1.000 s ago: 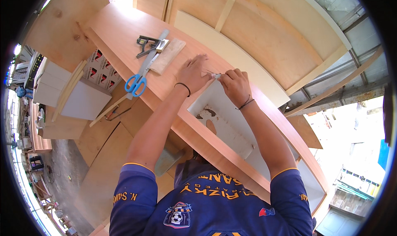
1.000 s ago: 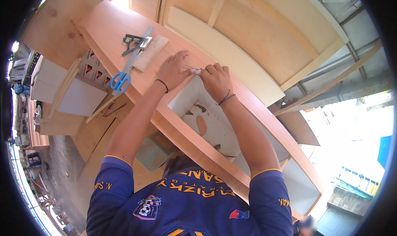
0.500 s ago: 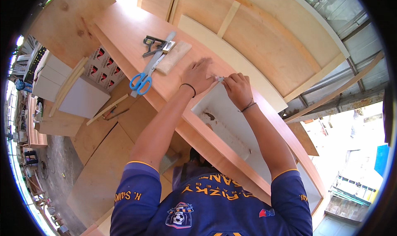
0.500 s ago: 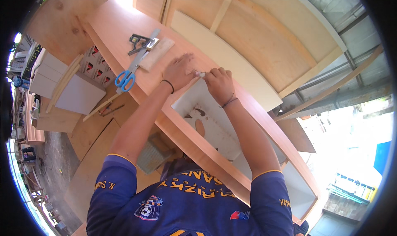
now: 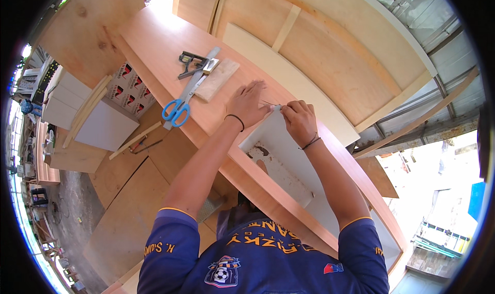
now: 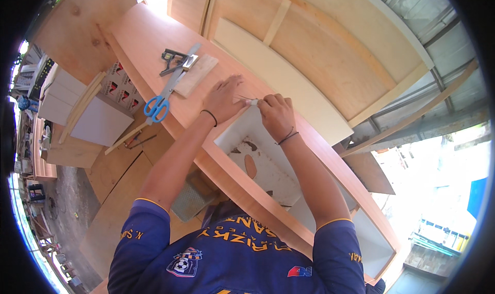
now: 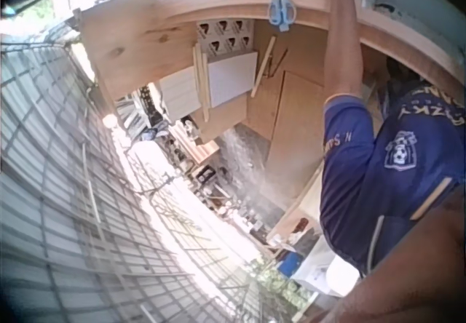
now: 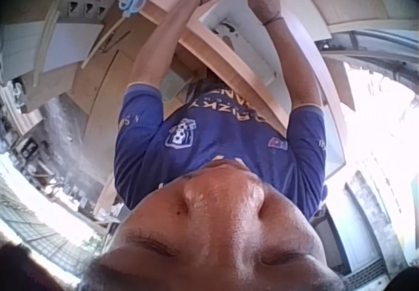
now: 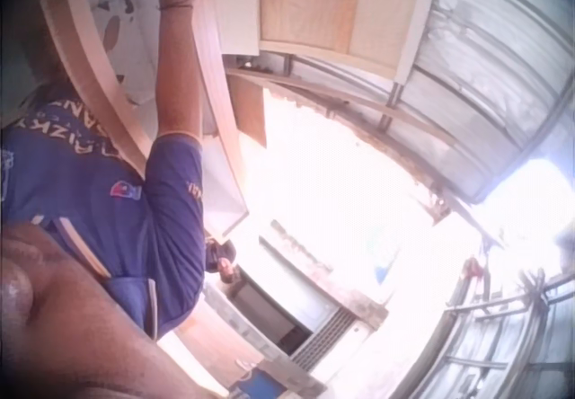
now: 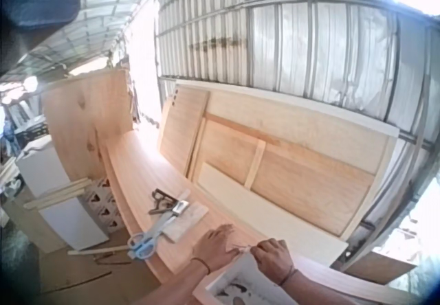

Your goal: The person applies a thin adhesive strip to the edges of a wooden cabinet frame, using a metal blade to trim the strip and press it firmly into place.

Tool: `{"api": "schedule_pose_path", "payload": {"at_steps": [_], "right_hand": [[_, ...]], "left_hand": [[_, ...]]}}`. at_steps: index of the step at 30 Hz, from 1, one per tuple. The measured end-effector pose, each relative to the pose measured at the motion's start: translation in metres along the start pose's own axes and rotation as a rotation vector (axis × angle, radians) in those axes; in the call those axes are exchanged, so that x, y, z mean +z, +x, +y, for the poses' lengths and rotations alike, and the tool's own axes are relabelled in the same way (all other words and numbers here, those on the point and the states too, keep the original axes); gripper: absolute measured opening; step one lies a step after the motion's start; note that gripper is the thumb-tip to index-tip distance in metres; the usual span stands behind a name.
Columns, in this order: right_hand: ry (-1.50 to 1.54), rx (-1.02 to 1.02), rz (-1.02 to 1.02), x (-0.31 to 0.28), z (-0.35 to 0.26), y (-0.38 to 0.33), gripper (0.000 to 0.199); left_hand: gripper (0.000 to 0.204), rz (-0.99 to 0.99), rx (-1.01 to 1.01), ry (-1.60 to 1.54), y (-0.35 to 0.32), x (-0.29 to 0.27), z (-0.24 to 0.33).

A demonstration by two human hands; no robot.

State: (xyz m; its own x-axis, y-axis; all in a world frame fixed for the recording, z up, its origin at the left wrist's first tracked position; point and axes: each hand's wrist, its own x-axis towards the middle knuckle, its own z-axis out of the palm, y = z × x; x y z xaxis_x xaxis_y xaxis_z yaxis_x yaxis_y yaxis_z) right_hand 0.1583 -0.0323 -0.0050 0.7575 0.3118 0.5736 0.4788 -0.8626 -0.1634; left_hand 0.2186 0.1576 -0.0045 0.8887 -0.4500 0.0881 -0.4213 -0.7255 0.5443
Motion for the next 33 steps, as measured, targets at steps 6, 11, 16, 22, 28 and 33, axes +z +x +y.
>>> {"api": "schedule_pose_path", "payload": {"at_steps": [6, 11, 16, 22, 28, 33], "right_hand": [[-0.029, 0.027, -0.058, -0.006, -0.006, 0.001, 0.009], [-0.048, 0.026, -0.066, -0.005, -0.005, 0.000, 0.009], [-0.047, 0.022, -0.048, -0.005, -0.005, 0.001, 0.008], [-0.011, 0.048, 0.015, 0.011, 0.004, 0.012, 0.005], [0.013, 0.068, 0.010, 0.011, -0.002, 0.009, 0.008], [-0.010, 0.076, 0.005, 0.002, 0.002, 0.000, 0.009]], "left_hand": [[0.065, 0.032, 0.049, 0.035, -0.002, 0.003, -0.002], [0.064, 0.048, 0.078, 0.057, -0.001, 0.006, -0.007], [0.061, 0.067, 0.076, 0.067, 0.000, 0.008, -0.009], [0.056, 0.072, 0.054, 0.049, 0.005, 0.011, -0.004], [0.055, 0.115, 0.062, 0.050, 0.002, 0.010, -0.014], [0.066, 0.103, 0.054, 0.076, 0.004, 0.011, -0.006]]}}
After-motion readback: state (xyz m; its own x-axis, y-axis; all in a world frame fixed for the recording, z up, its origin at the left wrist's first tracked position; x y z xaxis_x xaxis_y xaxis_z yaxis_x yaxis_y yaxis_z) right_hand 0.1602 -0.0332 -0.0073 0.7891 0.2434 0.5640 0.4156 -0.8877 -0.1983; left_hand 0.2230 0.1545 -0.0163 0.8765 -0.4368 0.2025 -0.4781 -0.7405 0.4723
